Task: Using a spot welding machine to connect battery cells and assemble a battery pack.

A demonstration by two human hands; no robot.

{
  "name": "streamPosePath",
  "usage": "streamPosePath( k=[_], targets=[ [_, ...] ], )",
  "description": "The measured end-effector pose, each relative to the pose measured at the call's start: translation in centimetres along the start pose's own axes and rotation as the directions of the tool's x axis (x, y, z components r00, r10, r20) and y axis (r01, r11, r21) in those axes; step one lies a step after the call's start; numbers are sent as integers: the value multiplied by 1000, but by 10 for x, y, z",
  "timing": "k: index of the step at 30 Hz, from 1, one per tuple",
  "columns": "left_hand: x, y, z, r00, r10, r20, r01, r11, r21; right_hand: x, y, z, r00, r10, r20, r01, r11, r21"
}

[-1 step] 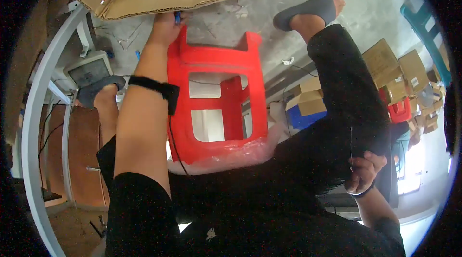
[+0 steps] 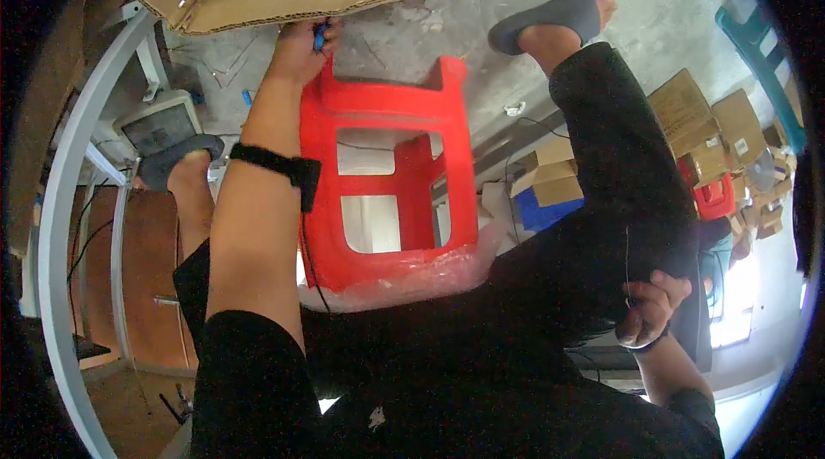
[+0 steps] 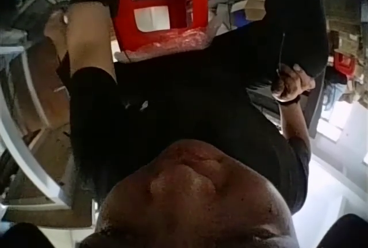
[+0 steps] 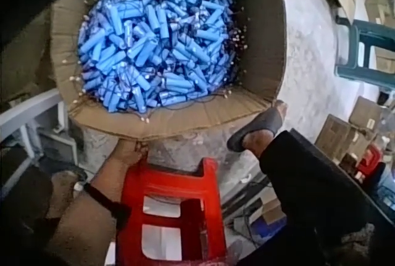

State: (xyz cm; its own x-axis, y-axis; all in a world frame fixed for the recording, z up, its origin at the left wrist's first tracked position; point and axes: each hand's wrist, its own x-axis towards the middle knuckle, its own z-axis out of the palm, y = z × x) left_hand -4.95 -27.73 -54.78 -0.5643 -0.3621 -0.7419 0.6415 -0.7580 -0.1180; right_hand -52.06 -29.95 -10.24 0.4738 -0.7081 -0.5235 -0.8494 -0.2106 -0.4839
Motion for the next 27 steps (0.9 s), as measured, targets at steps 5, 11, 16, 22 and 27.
streamPosePath(
  k=[5,11,16,22,27],
  targets=[
    [-19,-20,95,990,-143,2,143,988,-52,11,-3,-24,997,-33,72,36,998,-44],
    [-40,-7,139,965,-5,-262,143,848,511,-20,10,9,998,-4,-55,11,992,127],
    [-14,-10,87,807,129,-577,387,623,680,-23,10,24,994,-28,-107,47,983,179],
    [-20,-56,153,898,383,-219,39,427,904,-28,17,3,995,-9,-103,23,991,133],
    [-112,-45,296,943,313,-114,-246,885,394,9,1,-8,989,-77,-129,95,986,137]
  ],
)
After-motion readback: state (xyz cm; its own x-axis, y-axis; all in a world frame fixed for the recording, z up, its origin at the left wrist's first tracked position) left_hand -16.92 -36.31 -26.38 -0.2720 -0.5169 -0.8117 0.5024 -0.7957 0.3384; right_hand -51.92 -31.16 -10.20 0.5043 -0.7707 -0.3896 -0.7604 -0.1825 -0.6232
